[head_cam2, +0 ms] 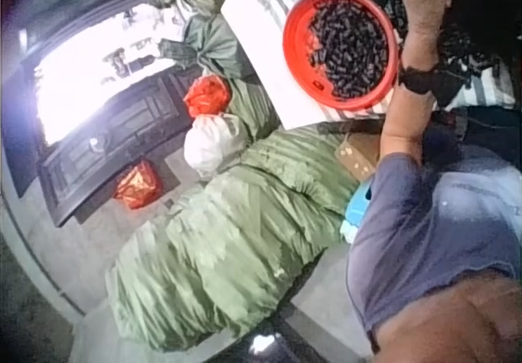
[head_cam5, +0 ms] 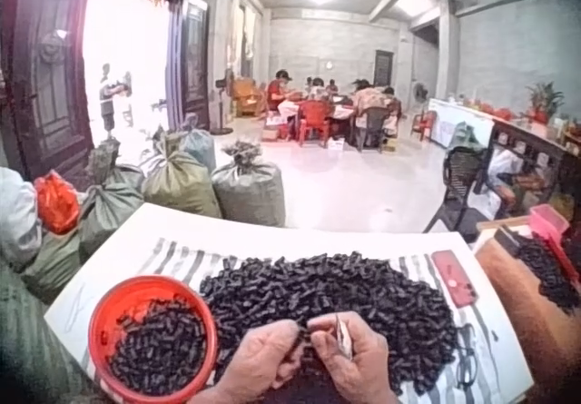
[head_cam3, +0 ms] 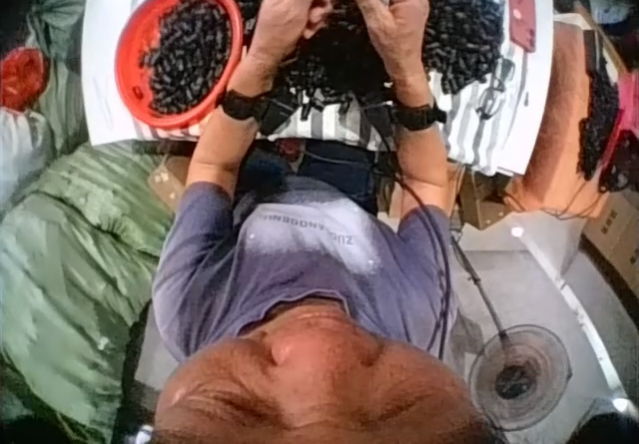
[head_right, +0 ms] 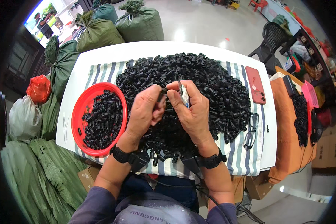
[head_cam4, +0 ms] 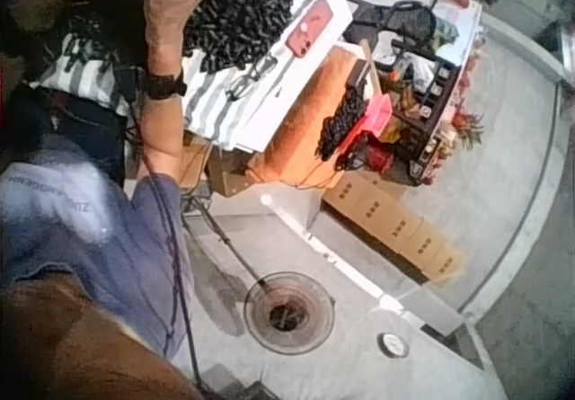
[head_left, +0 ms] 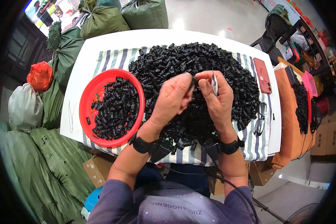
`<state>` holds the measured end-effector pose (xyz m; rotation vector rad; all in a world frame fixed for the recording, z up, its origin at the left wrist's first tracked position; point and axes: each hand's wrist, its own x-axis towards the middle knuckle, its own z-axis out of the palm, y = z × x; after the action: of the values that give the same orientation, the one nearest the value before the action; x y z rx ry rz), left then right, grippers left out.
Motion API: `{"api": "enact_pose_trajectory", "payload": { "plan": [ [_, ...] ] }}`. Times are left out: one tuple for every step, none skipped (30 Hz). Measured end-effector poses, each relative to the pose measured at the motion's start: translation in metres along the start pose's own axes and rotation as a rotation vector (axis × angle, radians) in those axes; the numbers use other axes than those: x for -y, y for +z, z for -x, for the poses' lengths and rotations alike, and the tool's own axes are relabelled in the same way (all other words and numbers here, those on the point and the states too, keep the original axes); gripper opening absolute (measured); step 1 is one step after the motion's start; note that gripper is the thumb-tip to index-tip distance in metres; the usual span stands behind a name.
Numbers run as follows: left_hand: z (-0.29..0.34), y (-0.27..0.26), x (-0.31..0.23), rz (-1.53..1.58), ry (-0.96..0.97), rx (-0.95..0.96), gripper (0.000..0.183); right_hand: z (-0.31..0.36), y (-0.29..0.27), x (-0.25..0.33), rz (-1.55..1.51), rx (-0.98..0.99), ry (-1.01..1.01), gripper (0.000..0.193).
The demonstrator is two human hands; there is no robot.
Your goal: Sort small black plastic shoe components from a pile into a red bowl.
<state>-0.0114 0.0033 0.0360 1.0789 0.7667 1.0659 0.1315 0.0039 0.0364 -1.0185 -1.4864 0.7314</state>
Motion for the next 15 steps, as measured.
{"api": "enact_pose_trajectory", "payload": {
  "plan": [
    [-0.002,-0.001,0.000,0.018,0.044,-0.059,0.042,-0.002,-0.004,0.004,0.043,-0.010,0.022,0.014],
    [-0.005,-0.002,0.000,0.036,0.089,-0.118,0.043,-0.002,-0.007,0.004,0.052,-0.022,0.017,0.014],
    [-0.009,-0.003,0.000,0.123,0.145,-0.166,0.043,-0.003,-0.010,0.004,0.075,-0.027,0.037,0.013],
    [-0.009,-0.008,-0.002,0.209,0.167,-0.221,0.040,-0.003,-0.010,0.005,0.084,-0.024,0.054,0.013],
    [-0.009,-0.015,-0.002,0.321,0.170,-0.289,0.038,-0.005,-0.012,0.004,0.169,0.011,0.032,0.012],
    [-0.009,-0.022,-0.003,0.433,0.173,-0.356,0.037,-0.006,-0.014,0.003,0.163,0.006,0.027,0.012],
    [-0.006,-0.026,-0.007,0.533,0.166,-0.360,0.035,-0.007,-0.018,0.004,0.286,0.074,0.042,0.013],
    [-0.004,-0.032,-0.010,0.632,0.158,-0.365,0.034,-0.006,-0.020,0.005,0.407,0.141,0.058,0.015],
    [-0.001,-0.042,-0.008,0.706,0.179,-0.324,0.032,-0.006,-0.021,0.011,0.528,0.173,0.044,0.018],
    [0.003,-0.050,-0.006,0.742,0.187,-0.310,0.030,-0.005,-0.022,0.011,0.523,0.166,0.042,0.018],
    [0.007,-0.056,-0.004,0.757,0.202,-0.335,0.029,-0.004,-0.022,0.009,0.584,0.210,-0.019,0.019],
    [0.013,-0.062,-0.002,0.773,0.217,-0.361,0.028,-0.003,-0.023,0.007,0.645,0.254,-0.080,0.019],
    [0.016,-0.069,0.003,0.818,0.210,-0.394,0.030,-0.002,-0.023,0.001,0.688,0.279,-0.133,0.020],
    [0.023,-0.076,0.007,0.861,0.218,-0.395,0.031,0.000,-0.020,-0.001,0.730,0.279,-0.169,0.019],
    [0.028,-0.082,0.011,0.882,0.210,-0.426,0.031,0.001,-0.018,-0.004,0.752,0.282,-0.170,0.020]
  ]
}}
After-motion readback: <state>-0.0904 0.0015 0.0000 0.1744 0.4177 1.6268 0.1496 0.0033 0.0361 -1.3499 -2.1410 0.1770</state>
